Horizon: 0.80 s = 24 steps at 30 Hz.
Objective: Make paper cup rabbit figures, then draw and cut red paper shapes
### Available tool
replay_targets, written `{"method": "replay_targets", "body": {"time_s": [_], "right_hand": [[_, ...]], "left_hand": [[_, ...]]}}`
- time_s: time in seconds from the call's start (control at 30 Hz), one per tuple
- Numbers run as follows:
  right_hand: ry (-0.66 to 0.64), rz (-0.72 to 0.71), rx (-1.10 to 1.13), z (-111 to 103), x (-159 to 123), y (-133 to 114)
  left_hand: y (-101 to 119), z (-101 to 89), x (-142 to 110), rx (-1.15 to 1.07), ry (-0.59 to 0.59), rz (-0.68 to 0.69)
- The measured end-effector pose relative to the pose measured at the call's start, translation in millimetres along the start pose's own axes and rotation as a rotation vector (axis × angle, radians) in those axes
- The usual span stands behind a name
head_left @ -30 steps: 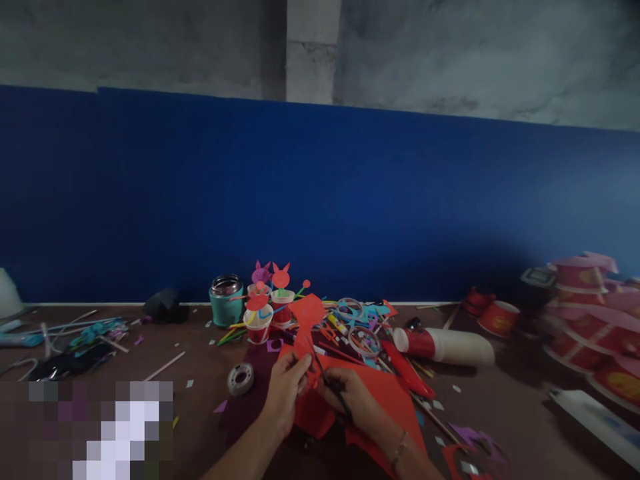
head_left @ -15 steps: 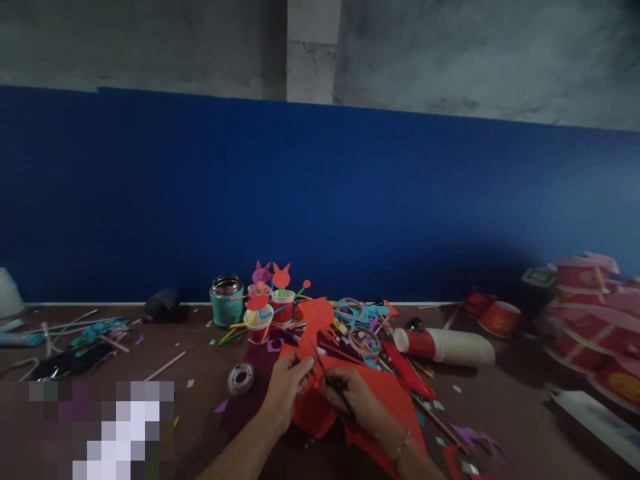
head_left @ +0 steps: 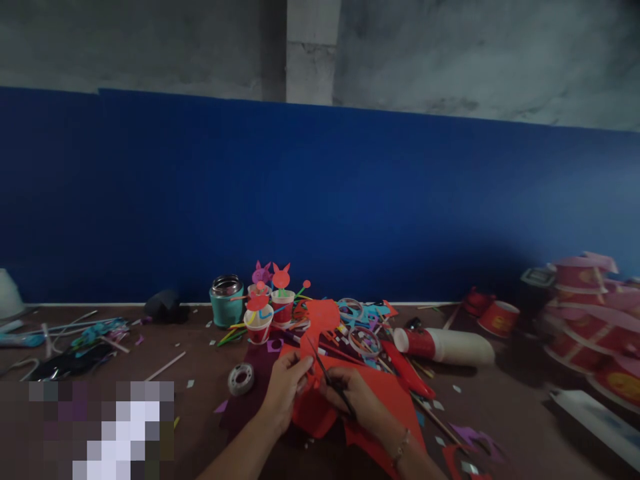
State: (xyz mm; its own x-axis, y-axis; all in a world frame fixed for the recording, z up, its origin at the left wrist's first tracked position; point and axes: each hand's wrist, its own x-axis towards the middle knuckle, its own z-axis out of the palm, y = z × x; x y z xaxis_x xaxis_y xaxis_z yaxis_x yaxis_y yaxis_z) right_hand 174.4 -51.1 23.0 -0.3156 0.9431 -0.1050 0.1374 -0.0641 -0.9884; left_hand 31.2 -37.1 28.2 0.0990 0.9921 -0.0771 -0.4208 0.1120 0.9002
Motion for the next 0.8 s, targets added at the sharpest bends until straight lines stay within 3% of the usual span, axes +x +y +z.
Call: {"method": "replay_targets", "body": {"time_s": [0.6, 0.8], "right_hand": [[-0.044, -0.036, 0.026, -3.0, -4.4, -5.4], [-0.029, 0.015, 0.01, -3.9, -5.7, -7.6]], "left_hand": [[1.0, -0.1, -0.4, 0.011, -0.015, -0.057], [2.3, -0.3, -0.2, 0.004, -0.011, -0.056]]}}
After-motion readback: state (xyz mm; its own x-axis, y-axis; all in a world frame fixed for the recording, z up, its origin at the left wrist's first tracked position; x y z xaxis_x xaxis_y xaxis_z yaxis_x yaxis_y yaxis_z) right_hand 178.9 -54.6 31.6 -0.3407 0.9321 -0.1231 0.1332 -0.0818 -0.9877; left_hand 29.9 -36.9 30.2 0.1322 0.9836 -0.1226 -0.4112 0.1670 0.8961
